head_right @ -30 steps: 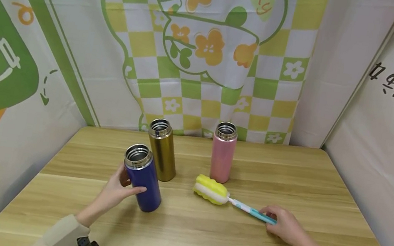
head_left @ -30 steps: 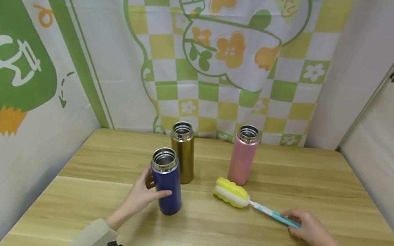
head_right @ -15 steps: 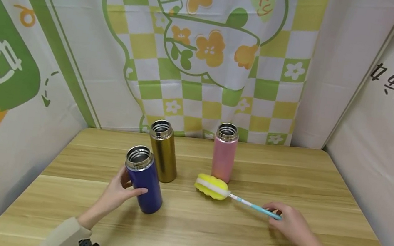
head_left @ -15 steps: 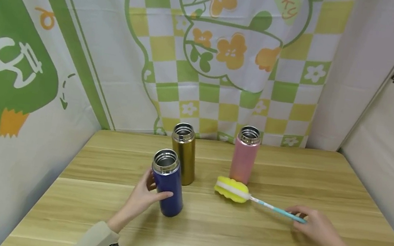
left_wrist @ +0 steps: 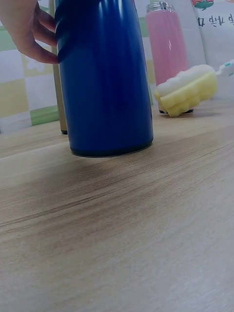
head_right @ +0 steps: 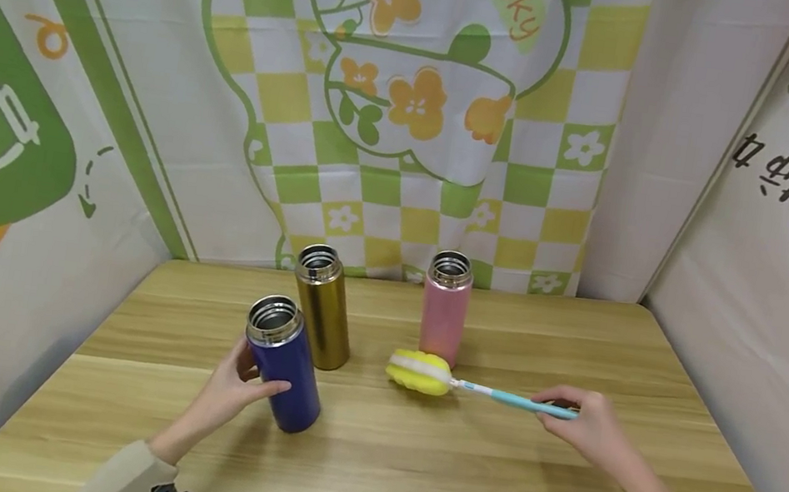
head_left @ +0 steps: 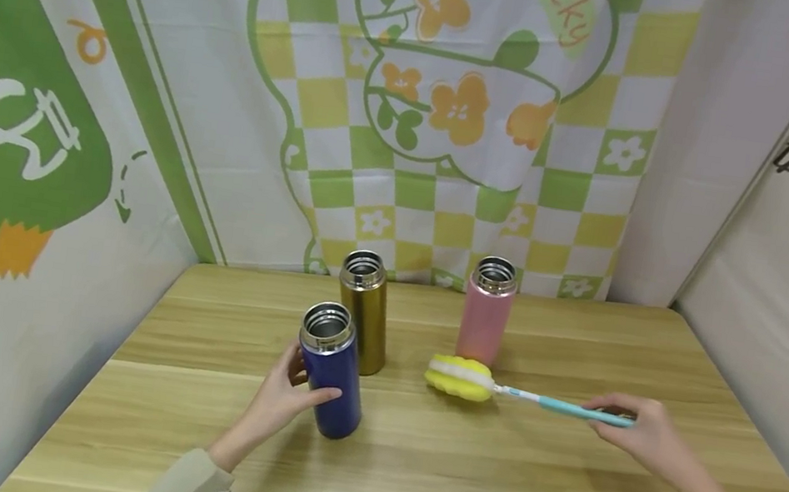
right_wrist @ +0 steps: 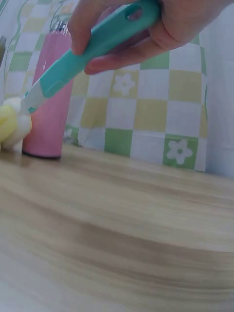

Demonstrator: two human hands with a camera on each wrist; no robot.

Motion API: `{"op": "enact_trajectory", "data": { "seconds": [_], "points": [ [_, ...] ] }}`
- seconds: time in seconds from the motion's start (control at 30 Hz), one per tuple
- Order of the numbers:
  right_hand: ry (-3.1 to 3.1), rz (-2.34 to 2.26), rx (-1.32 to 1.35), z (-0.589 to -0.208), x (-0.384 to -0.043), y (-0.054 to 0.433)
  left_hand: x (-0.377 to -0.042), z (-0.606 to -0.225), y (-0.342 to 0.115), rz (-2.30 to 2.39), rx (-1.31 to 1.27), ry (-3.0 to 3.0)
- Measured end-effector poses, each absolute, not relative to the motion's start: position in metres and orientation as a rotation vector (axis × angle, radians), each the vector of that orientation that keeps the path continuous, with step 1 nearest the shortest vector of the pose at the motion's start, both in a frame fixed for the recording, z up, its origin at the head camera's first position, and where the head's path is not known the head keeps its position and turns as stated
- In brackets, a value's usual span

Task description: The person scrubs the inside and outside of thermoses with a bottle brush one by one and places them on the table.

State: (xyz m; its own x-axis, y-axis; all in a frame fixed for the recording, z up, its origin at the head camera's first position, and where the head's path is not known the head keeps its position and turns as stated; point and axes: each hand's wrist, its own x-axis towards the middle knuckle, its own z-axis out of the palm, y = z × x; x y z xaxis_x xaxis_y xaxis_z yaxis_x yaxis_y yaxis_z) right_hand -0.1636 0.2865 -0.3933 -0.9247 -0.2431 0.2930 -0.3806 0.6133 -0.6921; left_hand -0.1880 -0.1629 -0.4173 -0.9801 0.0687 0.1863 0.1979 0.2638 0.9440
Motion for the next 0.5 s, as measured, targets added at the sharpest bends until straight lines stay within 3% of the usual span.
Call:
{"op": "enact_trajectory", "data": {
  "seconds": [0.3, 0.37, 0.5],
  "points": [
    [-2.554, 1.458, 0.316, -0.385, -0.165, 0.28, -0.181, -0.403, -0.159, -1.795, -0.273, -2.428],
    [-2.428, 1.61, 0.389, -0.415, -0.185, 0.296, -0.18, -0.401, -0.157, -1.8, -0.281, -2.419],
    [-2.199, 1.889, 0.471, -0.436, -0.2, 0.302, -0.182, -0.411, -0.158, -1.835, -0.296, -2.395]
  ]
}}
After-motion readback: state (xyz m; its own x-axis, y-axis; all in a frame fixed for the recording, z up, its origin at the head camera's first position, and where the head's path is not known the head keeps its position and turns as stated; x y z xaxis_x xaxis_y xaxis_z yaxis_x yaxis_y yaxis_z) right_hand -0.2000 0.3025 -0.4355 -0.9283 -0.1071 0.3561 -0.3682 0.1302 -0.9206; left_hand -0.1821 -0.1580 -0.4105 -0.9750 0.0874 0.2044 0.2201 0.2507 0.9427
